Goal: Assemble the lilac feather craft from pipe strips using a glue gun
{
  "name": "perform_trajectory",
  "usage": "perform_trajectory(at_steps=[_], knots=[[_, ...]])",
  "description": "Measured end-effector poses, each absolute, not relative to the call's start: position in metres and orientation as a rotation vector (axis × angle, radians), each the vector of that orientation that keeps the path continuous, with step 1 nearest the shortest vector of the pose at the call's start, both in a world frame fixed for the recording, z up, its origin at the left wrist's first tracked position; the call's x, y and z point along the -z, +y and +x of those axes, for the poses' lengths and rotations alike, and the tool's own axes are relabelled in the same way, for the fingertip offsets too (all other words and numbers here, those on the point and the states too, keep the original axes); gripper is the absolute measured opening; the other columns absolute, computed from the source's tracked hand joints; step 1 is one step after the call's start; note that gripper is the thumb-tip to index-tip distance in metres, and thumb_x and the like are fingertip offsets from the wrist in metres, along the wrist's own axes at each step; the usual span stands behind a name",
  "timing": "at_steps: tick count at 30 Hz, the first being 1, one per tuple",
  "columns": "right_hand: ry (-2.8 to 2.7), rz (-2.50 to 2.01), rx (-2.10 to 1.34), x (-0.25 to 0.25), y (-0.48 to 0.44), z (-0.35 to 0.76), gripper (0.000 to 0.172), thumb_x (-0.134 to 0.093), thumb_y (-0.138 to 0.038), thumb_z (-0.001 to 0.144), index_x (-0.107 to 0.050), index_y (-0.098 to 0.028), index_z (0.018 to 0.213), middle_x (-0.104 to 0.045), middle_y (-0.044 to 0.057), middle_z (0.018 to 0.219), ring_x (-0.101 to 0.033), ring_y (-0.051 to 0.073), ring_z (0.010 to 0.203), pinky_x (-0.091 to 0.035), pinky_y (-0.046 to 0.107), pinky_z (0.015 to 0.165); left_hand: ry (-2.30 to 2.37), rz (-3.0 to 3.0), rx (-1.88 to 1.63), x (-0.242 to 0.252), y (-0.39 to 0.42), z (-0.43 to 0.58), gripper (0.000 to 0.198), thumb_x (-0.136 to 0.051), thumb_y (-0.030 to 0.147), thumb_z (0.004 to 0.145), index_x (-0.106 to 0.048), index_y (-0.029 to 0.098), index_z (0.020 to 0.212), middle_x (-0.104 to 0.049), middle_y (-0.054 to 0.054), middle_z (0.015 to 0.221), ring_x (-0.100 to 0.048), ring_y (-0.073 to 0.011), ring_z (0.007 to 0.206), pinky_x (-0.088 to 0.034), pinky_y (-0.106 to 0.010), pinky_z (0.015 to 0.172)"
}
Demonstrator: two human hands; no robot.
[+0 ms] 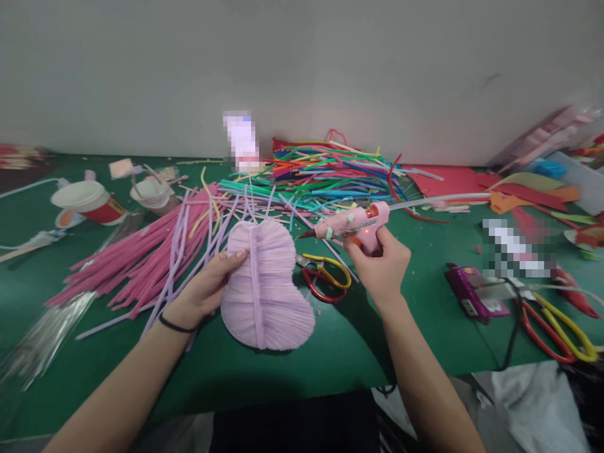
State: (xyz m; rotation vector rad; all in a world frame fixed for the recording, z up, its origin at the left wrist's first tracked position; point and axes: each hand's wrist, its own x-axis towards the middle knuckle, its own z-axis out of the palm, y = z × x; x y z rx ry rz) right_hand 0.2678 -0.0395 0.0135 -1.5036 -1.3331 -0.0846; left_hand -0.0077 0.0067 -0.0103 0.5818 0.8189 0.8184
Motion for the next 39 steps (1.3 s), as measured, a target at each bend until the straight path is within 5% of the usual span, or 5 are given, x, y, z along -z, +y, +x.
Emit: perform_trajectory(at_steps=[4, 12, 39], knots=[[-1.348, -1.496, 0.057, -0.0114, -0.0408, 0.2678, 0.034, -0.071, -0.034, 0.069, -0.041, -0.021, 0.058, -0.034, -0.009, 0.051, -0.028, 0.007, 0.048, -0.024, 0.023, 0.044, 0.802, 0.536, -0.873, 0.0104, 0.0078, -0.0091, 0.030, -0.091, 0.023, 0.063, -0.080, 0.013, 0.089, -0.081, -0.011, 0.088, -0.078, -0.0259, 0.072, -0.064, -0.032, 0.079], [-1.479, -1.423, 0.084, -0.0067, -0.0398, 0.2648, 0.038, -0.069, -0.029, 0.066, -0.034, -0.022, 0.057, -0.032, -0.009, 0.052, -0.028, 0.006, 0.047, -0.026, 0.022, 0.045, 0.901, 0.456, -0.954, 0.0052, 0.0105, -0.0088, 0.014, -0.067, 0.014, 0.087, -0.078, 0.010, 0.095, -0.080, -0.013, 0.093, -0.077, -0.0272, 0.090, -0.061, -0.035, 0.090], [-1.560, -1.409, 0.099, -0.0073, -0.0403, 0.2642, 0.038, -0.068, -0.028, 0.067, -0.031, -0.022, 0.058, -0.032, -0.009, 0.052, -0.028, 0.007, 0.047, -0.023, 0.023, 0.045, 0.909, 0.440, -0.968, 0.0030, 0.0097, -0.0096, 0.017, -0.067, 0.014, 0.086, -0.077, 0.010, 0.100, -0.080, -0.012, 0.096, -0.073, -0.0304, 0.106, -0.058, -0.039, 0.096]])
